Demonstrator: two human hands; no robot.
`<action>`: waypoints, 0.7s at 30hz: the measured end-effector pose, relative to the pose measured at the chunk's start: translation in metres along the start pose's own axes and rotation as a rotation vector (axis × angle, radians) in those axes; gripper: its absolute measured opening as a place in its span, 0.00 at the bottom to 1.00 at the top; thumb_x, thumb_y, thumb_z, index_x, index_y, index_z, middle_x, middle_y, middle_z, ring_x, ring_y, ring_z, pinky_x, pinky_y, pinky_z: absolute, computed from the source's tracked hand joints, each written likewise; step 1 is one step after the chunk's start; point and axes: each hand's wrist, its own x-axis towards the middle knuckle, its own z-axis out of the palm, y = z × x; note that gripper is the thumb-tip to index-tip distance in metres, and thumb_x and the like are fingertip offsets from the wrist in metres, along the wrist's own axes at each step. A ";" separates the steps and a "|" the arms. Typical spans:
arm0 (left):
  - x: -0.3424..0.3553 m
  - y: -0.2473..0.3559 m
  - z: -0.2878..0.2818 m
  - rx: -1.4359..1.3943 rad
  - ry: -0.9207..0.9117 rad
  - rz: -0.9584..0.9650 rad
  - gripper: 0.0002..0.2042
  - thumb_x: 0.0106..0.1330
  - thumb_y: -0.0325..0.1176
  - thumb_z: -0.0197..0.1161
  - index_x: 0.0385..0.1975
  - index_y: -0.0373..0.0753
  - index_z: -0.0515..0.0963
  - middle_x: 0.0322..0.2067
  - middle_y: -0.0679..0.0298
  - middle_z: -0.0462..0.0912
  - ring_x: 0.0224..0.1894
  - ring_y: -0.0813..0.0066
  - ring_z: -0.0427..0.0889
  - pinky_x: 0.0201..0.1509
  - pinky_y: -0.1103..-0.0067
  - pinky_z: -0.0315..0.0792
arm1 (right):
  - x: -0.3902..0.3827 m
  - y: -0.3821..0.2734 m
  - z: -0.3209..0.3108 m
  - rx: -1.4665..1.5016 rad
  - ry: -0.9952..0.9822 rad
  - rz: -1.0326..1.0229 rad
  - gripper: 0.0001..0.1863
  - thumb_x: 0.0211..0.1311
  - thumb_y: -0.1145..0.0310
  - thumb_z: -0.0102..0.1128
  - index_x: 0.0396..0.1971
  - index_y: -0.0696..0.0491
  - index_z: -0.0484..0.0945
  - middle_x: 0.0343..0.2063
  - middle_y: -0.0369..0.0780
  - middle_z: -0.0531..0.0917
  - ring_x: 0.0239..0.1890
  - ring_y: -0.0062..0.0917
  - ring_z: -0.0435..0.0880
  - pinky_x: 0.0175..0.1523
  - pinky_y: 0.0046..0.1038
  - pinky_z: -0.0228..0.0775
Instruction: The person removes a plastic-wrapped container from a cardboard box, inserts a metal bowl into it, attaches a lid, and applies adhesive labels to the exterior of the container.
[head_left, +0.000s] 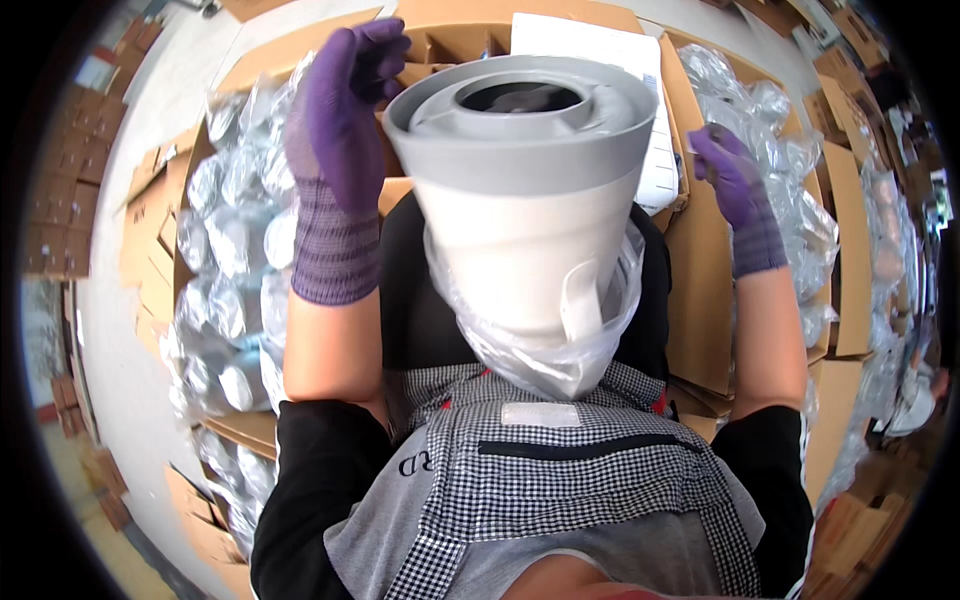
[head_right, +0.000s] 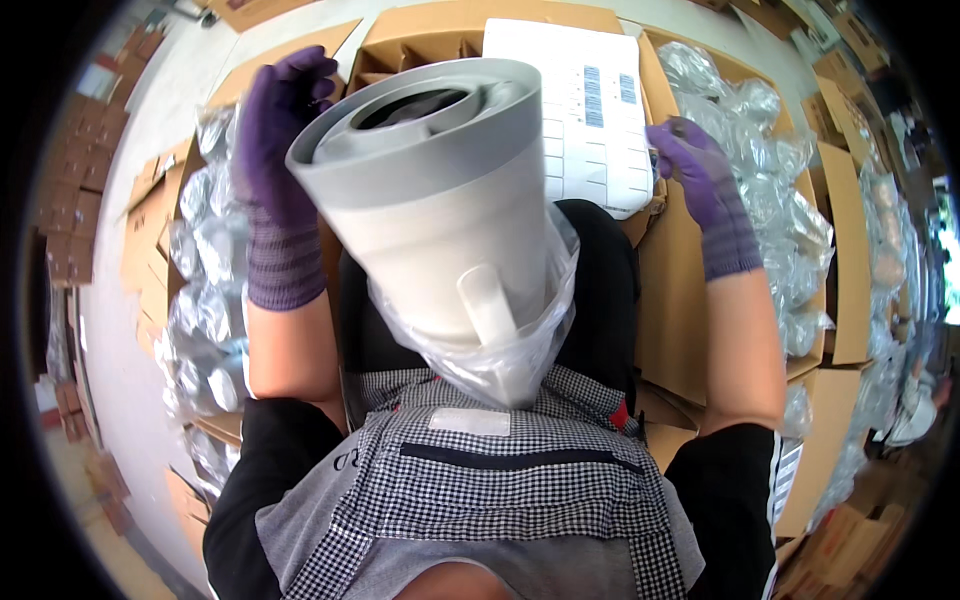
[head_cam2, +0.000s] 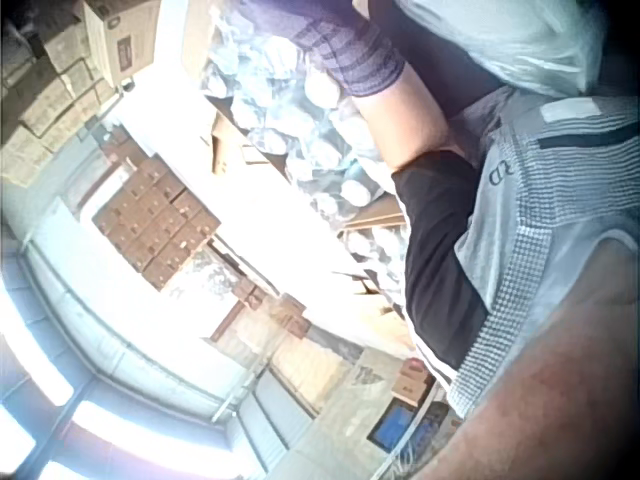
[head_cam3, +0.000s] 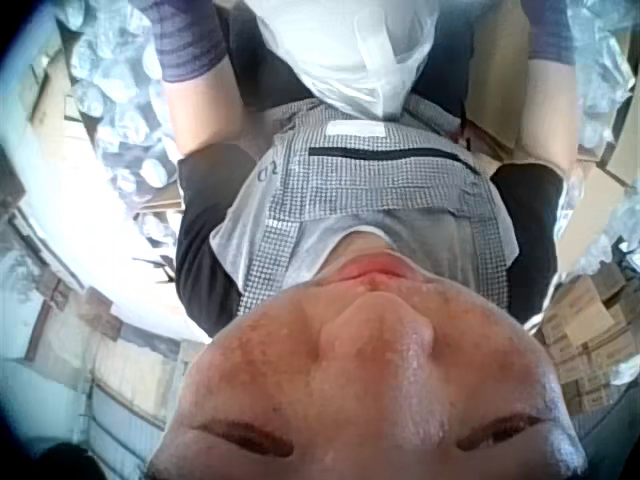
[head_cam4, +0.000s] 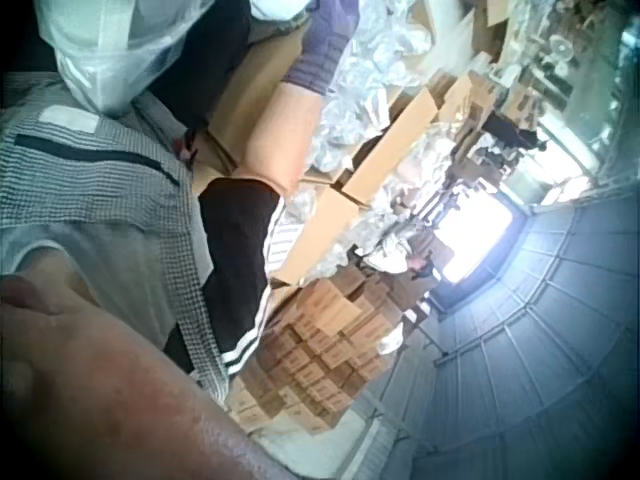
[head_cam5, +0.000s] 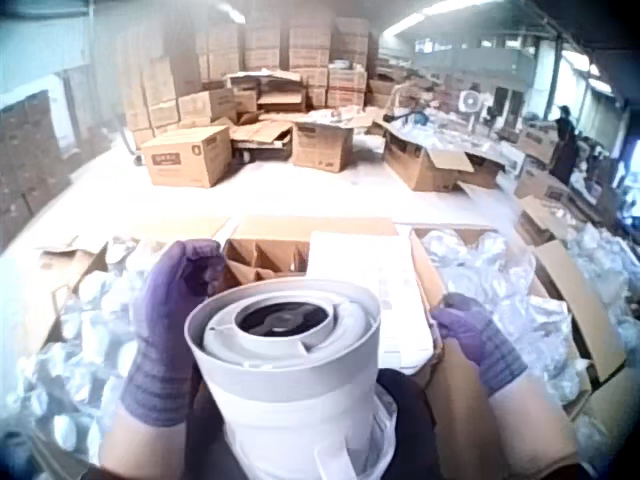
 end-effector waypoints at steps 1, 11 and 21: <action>0.015 -0.033 -0.009 0.255 -0.216 0.110 0.22 0.80 0.43 0.46 0.59 0.29 0.72 0.51 0.57 0.79 0.44 0.71 0.77 0.51 0.79 0.75 | 0.020 0.020 -0.002 -0.117 -0.011 0.078 0.29 0.63 0.57 0.70 0.53 0.66 0.76 0.33 0.39 0.81 0.33 0.20 0.77 0.40 0.21 0.69; 0.074 -0.165 0.098 1.210 -1.067 -0.341 0.26 0.73 0.53 0.53 0.58 0.39 0.78 0.52 0.56 0.83 0.54 0.63 0.82 0.62 0.70 0.74 | 0.081 0.070 0.037 -1.272 -0.146 0.416 0.36 0.50 0.38 0.75 0.53 0.48 0.82 0.50 0.43 0.85 0.57 0.35 0.83 0.63 0.36 0.74; 0.089 -0.187 0.131 1.601 -1.241 -0.213 0.33 0.66 0.57 0.65 0.67 0.47 0.70 0.62 0.55 0.73 0.65 0.58 0.74 0.71 0.65 0.68 | 0.157 0.106 -0.048 -0.749 0.141 0.220 0.33 0.61 0.46 0.69 0.55 0.59 0.77 0.31 0.45 0.85 0.30 0.31 0.84 0.41 0.33 0.79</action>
